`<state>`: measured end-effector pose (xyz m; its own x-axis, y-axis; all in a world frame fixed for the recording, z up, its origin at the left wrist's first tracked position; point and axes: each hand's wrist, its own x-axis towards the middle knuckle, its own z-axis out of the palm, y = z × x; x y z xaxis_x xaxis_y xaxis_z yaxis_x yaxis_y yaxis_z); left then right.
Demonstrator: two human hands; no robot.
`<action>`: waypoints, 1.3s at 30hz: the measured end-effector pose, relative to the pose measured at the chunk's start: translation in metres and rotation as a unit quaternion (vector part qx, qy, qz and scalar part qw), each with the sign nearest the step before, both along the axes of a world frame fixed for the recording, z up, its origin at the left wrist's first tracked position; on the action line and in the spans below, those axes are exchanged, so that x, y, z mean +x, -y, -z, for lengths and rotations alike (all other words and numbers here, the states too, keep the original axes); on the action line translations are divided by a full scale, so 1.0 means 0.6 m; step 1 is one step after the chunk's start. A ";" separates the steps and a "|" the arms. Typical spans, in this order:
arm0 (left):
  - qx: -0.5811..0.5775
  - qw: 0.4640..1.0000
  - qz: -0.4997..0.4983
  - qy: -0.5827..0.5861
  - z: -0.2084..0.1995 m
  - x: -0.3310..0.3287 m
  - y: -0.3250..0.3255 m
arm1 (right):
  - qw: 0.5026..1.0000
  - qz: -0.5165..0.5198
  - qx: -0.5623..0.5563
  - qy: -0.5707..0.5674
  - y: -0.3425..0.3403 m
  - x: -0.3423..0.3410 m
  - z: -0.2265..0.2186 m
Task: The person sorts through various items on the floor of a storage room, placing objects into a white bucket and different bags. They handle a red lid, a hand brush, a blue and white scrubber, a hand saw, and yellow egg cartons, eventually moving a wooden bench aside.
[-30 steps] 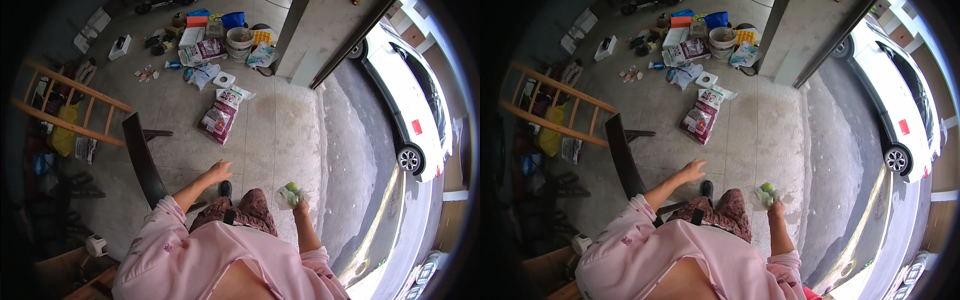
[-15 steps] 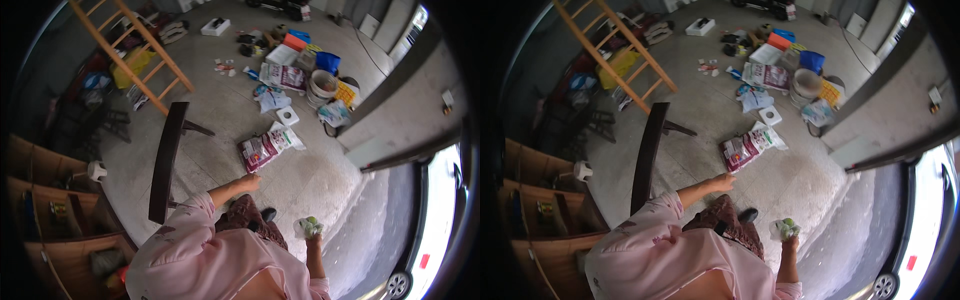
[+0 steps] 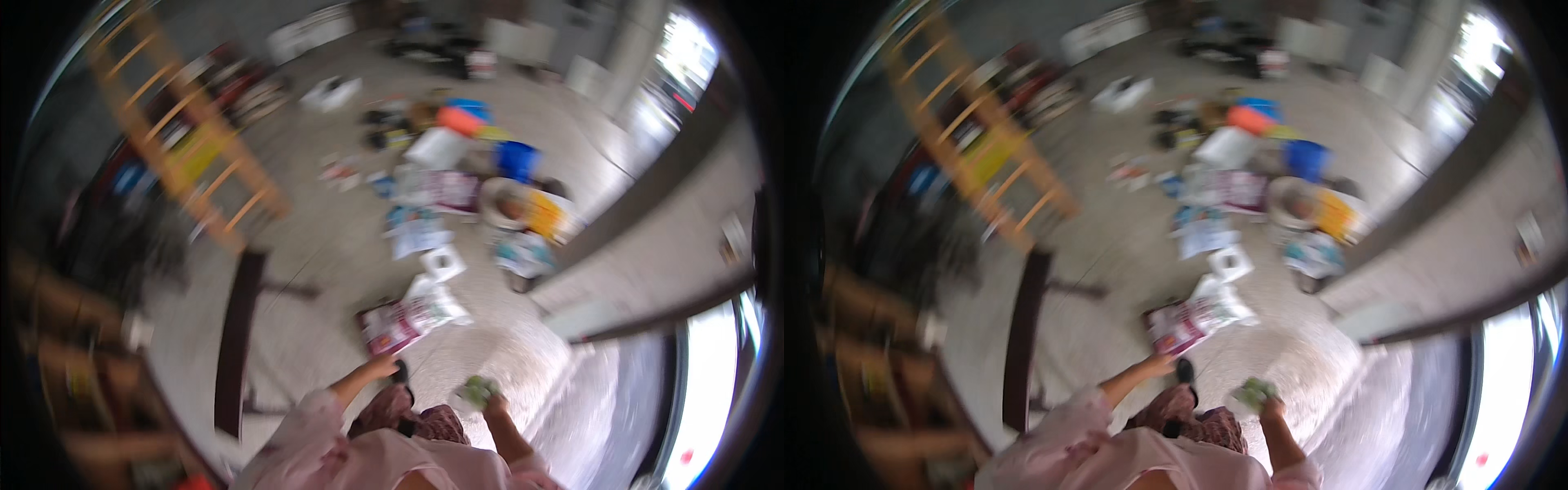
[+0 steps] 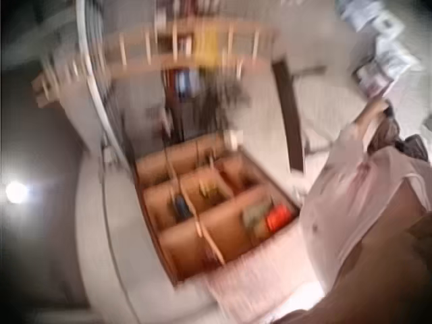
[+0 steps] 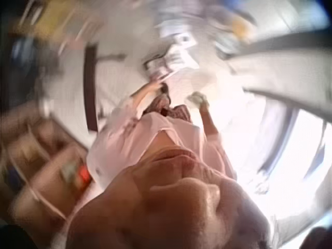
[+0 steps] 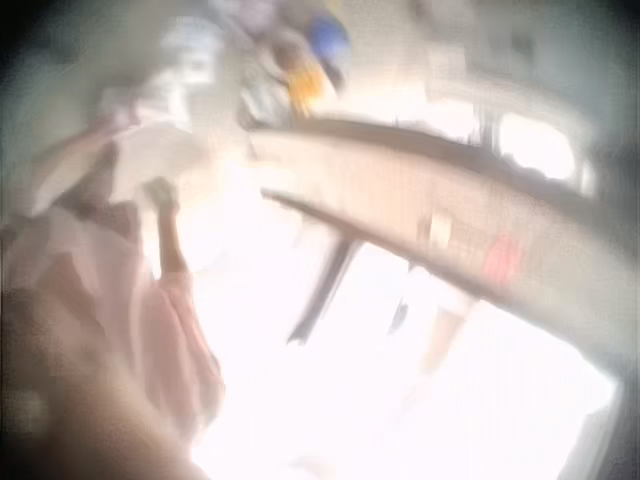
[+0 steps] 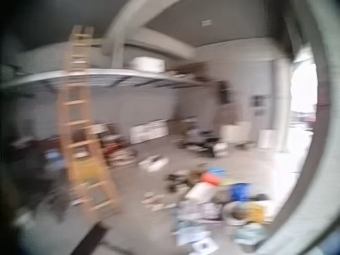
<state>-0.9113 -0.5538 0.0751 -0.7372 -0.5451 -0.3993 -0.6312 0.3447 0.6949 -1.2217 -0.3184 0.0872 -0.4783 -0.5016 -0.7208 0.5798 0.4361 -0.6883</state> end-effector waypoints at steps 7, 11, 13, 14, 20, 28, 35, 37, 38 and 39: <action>0.116 0.991 -0.059 0.033 0.008 -0.111 0.140 | 0.993 0.037 0.087 -0.077 0.160 -0.066 -0.077; -0.010 0.996 0.037 0.077 -0.100 -0.222 0.155 | 0.979 0.020 0.192 -0.070 0.175 -0.122 -0.085; 0.089 0.993 -0.017 0.081 -0.107 -0.258 0.164 | 0.978 0.024 0.197 -0.058 0.180 -0.155 -0.067; 0.118 0.990 -0.065 0.043 -0.108 -0.267 0.157 | 0.976 0.000 0.208 -0.065 0.185 -0.176 -0.062; 0.084 0.981 -0.079 0.157 -0.016 -0.324 0.208 | 0.945 -0.165 0.257 -0.119 0.299 -0.376 -0.061; 0.104 0.986 -0.126 0.021 -0.086 -0.419 0.262 | 0.679 -0.568 0.117 -0.449 0.520 -0.485 -0.130; 0.010 0.953 -0.293 -0.082 -0.295 -0.394 0.348 | 0.621 -0.616 0.039 -0.483 0.744 -0.389 -0.191; -0.013 0.939 -0.330 -0.095 -0.336 -0.371 0.357 | 0.596 -0.634 0.016 -0.492 0.786 -0.349 -0.201; -0.017 0.932 -0.348 -0.100 -0.350 -0.359 0.357 | 0.581 -0.644 0.009 -0.497 0.805 -0.327 -0.204; -0.023 0.926 -0.364 -0.103 -0.361 -0.348 0.356 | 0.568 -0.653 0.000 -0.501 0.819 -0.310 -0.207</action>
<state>-1.1202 -0.7677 0.2914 -0.2266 -0.9401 -0.2548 -0.5638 -0.0867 0.8213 -1.4077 -0.8096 0.2116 0.1315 -0.9010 -0.4135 -0.9207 0.0436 -0.3878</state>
